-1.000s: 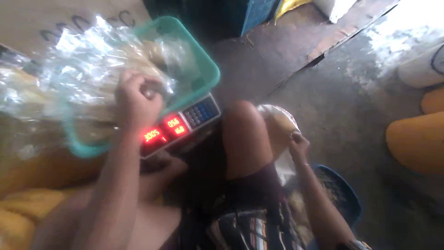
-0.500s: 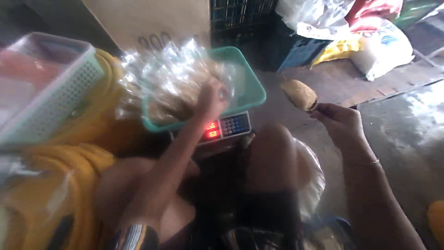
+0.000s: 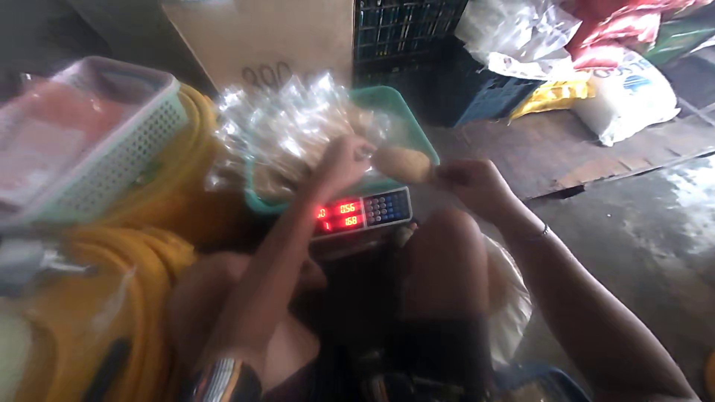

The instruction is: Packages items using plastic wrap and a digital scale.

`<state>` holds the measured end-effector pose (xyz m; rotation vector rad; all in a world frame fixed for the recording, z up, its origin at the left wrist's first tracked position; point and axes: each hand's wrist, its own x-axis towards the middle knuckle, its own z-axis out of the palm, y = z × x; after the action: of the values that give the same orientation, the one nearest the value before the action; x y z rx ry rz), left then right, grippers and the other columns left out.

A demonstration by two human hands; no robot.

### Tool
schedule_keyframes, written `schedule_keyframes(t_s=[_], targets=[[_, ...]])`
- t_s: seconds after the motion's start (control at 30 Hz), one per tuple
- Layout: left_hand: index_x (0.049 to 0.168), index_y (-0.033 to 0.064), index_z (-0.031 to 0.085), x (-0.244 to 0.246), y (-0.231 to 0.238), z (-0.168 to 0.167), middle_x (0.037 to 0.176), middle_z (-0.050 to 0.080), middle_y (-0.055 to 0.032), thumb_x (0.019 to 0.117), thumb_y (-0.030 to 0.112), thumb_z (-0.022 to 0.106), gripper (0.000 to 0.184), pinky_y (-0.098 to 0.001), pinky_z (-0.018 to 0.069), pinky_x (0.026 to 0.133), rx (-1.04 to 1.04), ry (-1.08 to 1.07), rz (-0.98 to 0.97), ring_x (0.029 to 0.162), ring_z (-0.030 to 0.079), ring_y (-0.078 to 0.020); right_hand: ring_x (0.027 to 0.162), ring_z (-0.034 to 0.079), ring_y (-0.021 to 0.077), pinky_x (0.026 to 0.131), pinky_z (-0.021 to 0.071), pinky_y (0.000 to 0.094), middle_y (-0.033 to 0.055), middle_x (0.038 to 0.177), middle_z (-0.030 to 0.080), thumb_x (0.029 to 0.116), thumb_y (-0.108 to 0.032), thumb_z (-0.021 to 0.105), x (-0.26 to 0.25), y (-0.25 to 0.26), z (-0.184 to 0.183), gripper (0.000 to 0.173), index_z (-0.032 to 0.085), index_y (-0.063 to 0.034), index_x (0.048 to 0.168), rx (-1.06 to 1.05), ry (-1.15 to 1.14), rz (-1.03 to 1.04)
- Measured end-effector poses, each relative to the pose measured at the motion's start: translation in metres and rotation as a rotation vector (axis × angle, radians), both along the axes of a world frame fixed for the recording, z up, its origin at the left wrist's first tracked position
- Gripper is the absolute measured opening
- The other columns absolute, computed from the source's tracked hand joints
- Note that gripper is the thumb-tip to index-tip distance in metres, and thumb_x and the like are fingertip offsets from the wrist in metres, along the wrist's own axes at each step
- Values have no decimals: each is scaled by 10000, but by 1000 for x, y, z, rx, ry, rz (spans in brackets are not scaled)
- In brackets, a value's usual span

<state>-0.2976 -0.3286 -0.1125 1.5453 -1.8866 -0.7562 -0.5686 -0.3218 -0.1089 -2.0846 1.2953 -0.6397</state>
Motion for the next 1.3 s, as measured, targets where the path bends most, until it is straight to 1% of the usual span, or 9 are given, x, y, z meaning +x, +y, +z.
schedule_keyframes(t_s=[0.17,0.33,0.43,0.7,0.83,0.93,1.03,1.2,1.3], targets=[[1234,-1,701,-9,2,1,1286,661,-180,981,40,579,284,-425,558,900,13,-56,-53,1013,688,-265,753,663,147,730,568,351,110,897,718,976,-21,669,0,0,2,109,729,11,1062,-38,83,26],[1278,-23,674,-22,8,4,1264,637,-202,964,19,589,328,-401,552,877,-22,-103,-79,968,667,-258,756,670,213,724,563,428,120,873,712,984,-23,650,7,-7,17,111,744,-6,1039,-62,200,28],[1301,-28,655,-28,8,6,1311,615,-197,975,53,603,340,-379,565,850,-9,-103,-76,936,671,-234,843,688,270,793,559,514,141,919,717,1001,-59,626,17,-16,34,135,748,-17,1042,3,292,46],[1232,-9,698,-37,-11,26,1259,653,-192,993,153,655,292,-443,543,920,35,-54,-76,1023,669,-279,991,669,408,805,518,648,207,1013,686,997,-151,640,61,-43,92,160,705,-5,1003,35,703,112],[1216,-10,706,-38,-15,46,1145,700,-201,970,141,671,291,-489,529,946,94,-93,-65,1048,675,-304,1033,648,442,794,502,641,255,1054,650,1008,-250,665,97,-35,134,302,644,51,1019,26,998,120],[1163,-45,695,-39,-10,66,1148,684,-217,958,137,690,274,-496,508,967,114,-172,-42,1087,655,-315,1111,627,473,826,488,660,297,1144,635,1016,-225,645,118,-28,153,341,628,104,1102,-49,1136,171],[1168,-45,684,-37,-10,80,1162,682,-226,944,125,691,281,-517,503,976,66,-270,-49,1114,653,-336,1096,623,466,813,481,642,293,1127,629,1012,-158,625,136,-19,171,282,624,107,1109,-136,1226,208],[1212,-16,675,-29,-11,86,1231,663,-205,938,99,704,298,-487,516,973,48,-297,-39,1090,663,-311,1059,635,436,789,480,606,269,1086,638,996,-99,627,150,-6,192,200,646,94,1047,-224,1290,228],[1250,14,685,-21,-18,70,1234,676,-190,948,83,672,309,-492,546,910,120,-248,-69,974,694,-286,1025,638,464,788,476,640,287,1041,639,974,-102,657,131,-14,192,202,638,96,1012,-220,1223,180]])
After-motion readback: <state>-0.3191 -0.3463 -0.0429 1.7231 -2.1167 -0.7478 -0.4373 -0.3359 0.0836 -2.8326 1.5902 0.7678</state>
